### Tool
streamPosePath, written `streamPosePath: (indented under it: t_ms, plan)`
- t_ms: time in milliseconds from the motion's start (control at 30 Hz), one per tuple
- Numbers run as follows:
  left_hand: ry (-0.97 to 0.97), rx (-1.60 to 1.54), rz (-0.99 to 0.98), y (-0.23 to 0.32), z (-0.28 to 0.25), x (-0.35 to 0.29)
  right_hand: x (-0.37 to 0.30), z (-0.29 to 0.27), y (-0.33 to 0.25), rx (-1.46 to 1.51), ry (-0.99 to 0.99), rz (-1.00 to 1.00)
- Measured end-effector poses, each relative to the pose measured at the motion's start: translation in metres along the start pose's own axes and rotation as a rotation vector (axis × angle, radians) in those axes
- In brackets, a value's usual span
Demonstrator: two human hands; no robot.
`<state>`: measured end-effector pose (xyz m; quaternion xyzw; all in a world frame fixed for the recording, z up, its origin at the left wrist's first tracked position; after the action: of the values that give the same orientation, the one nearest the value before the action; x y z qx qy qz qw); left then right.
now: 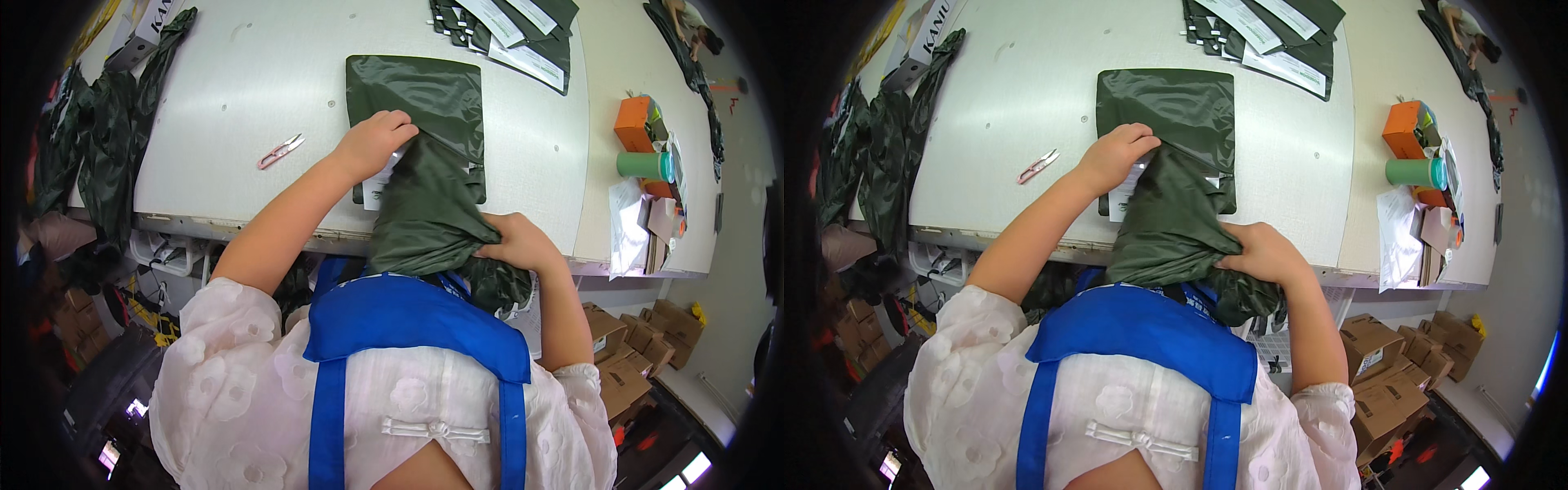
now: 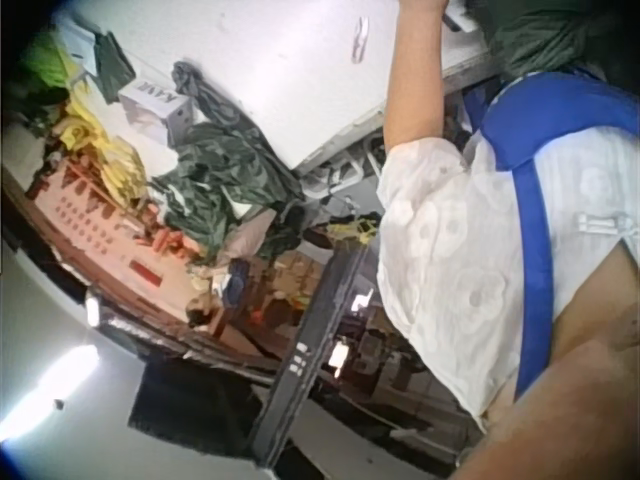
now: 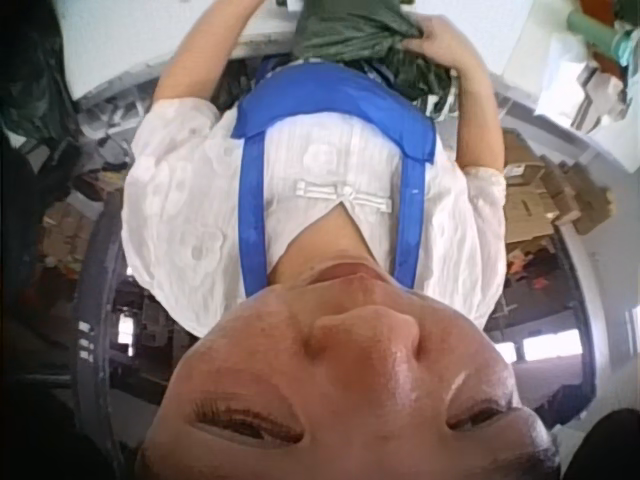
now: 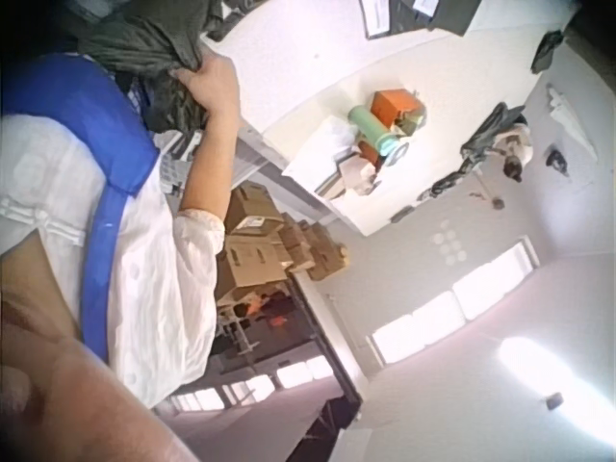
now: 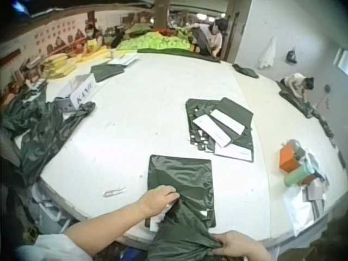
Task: The person folds a large green fabric item on a white table, aligning edges and smoothing the material. They use a small pink tool to cut a tag or thread, then fold the item into a compact rectangle and place it into a clear plastic bag. The person repeats the process with a second green fabric item.
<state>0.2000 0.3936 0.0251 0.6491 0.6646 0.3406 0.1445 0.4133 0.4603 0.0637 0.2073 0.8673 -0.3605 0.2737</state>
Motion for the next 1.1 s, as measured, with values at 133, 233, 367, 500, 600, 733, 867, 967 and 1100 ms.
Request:
streamPosePath:
  t_ms: [133,233,367,500,600,733,867,967,1100]
  plan:
    - [-0.095,-0.098,0.127,0.022,-0.007,0.009,0.020,0.005,0.023,0.034,0.139,0.119]
    - [-0.149,-0.107,0.025,0.024,-0.012,0.001,0.012,0.000,0.061,0.330,0.361,0.352]
    - [0.027,-0.031,-0.044,0.059,-0.011,0.007,0.004,0.003,0.085,0.355,0.527,0.421]
    - [0.192,-0.037,0.064,0.095,-0.016,-0.002,-0.001,0.004,0.095,0.352,0.589,0.453]
    - [0.180,-0.040,0.069,0.115,-0.006,-0.004,-0.003,0.000,0.088,0.364,0.605,0.430]
    - [0.006,-0.083,0.095,0.140,0.043,-0.001,0.005,-0.005,0.047,0.281,0.554,0.385]
    - [0.229,-0.023,0.078,0.140,-0.007,0.022,0.010,-0.009,0.026,0.126,0.508,0.376]
    - [0.184,0.125,-0.135,0.107,-0.001,0.055,0.009,-0.013,0.013,-0.006,0.529,0.324]
    - [0.110,0.085,-0.049,0.089,0.009,0.072,0.004,-0.014,0.002,-0.164,0.615,0.173]
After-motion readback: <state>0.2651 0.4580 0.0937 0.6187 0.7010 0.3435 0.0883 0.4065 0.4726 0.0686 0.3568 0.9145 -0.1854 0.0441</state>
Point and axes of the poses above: each hand's wrist, its own x-axis towards the middle knuckle, its own z-axis out of the palm, y = z × x, the point moved 8 cm from there along x, towards the middle knuckle, and after that the axes turned 10 degrees about -x, right-handed, at the moved point
